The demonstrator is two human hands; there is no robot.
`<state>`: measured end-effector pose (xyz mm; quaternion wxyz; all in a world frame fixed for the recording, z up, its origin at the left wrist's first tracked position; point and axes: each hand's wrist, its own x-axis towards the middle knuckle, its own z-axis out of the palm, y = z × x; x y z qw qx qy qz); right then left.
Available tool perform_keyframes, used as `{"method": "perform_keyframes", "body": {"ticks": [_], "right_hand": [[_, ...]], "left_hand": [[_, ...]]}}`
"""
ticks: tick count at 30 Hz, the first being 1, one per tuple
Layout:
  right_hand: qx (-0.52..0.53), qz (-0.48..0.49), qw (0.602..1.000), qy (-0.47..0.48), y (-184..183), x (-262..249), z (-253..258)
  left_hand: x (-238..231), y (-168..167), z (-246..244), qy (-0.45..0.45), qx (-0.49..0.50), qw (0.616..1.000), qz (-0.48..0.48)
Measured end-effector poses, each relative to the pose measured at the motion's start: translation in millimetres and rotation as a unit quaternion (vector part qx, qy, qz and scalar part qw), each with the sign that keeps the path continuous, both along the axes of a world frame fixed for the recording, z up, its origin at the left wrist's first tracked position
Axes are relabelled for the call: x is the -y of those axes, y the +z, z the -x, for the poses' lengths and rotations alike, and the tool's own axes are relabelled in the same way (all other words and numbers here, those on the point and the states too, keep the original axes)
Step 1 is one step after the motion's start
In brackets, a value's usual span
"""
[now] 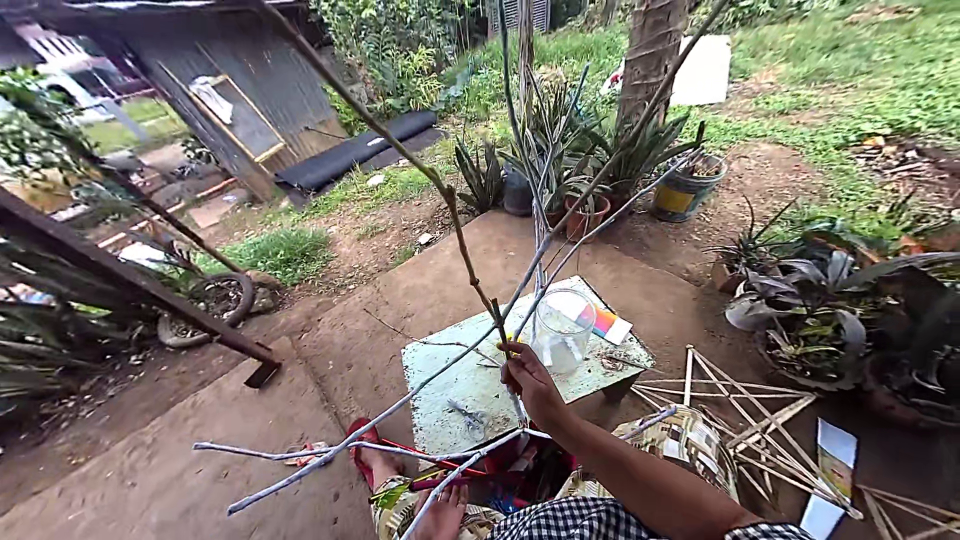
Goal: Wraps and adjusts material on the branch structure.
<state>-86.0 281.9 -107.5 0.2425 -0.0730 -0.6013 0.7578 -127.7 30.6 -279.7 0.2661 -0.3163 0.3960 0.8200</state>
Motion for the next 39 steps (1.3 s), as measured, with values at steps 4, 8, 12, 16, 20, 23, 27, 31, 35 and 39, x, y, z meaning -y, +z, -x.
{"method": "perform_keyframes", "body": {"ticks": [4, 8, 12, 16, 20, 23, 27, 31, 35, 39], "right_hand": [[-0.005, 0.061, 0.997, 0.038, -12.9, 5.2, 7.0], [0.012, 0.088, 0.995, 0.045, -29.7, 9.5, 2.7], [0.002, 0.079, 0.996, 0.028, -16.1, 11.7, 0.3], [-0.006, 0.062, 0.997, 0.035, -1.5, 13.5, 3.6], [0.009, 0.059, 0.998, 0.027, -10.4, 14.6, 5.5], [0.035, 0.065, 0.997, 0.014, -21.9, 17.2, 1.6], [0.050, 0.030, 0.998, 0.000, -9.2, 15.5, -5.6], [0.060, -0.011, 0.998, 0.012, 22.6, 4.2, -13.0], [0.104, -0.016, 0.994, 0.037, 25.8, -1.8, -22.1], [0.116, 0.016, 0.992, 0.037, 3.1, 2.2, -22.5]], "left_hand": [[3.0, -4.3, 2.9, 0.002, 0.003, 1.000, -0.002], [3.7, -5.9, 3.5, 0.002, 0.008, 1.000, -0.001], [1.7, -6.1, 4.2, 0.004, 0.014, 1.000, -0.002], [1.2, -6.3, 4.4, 0.000, 0.014, 1.000, -0.005], [2.8, -7.7, 4.8, -0.001, 0.013, 1.000, -0.009], [3.8, -9.4, 4.9, 0.001, 0.013, 1.000, -0.013], [1.6, -8.1, 5.3, 0.003, 0.015, 1.000, -0.012], [1.4, -6.4, 4.9, 0.005, 0.019, 1.000, -0.019], [4.3, -10.0, 5.1, 0.003, 0.011, 0.999, -0.034], [4.6, -11.8, 6.0, 0.008, 0.019, 0.999, -0.042]]}}
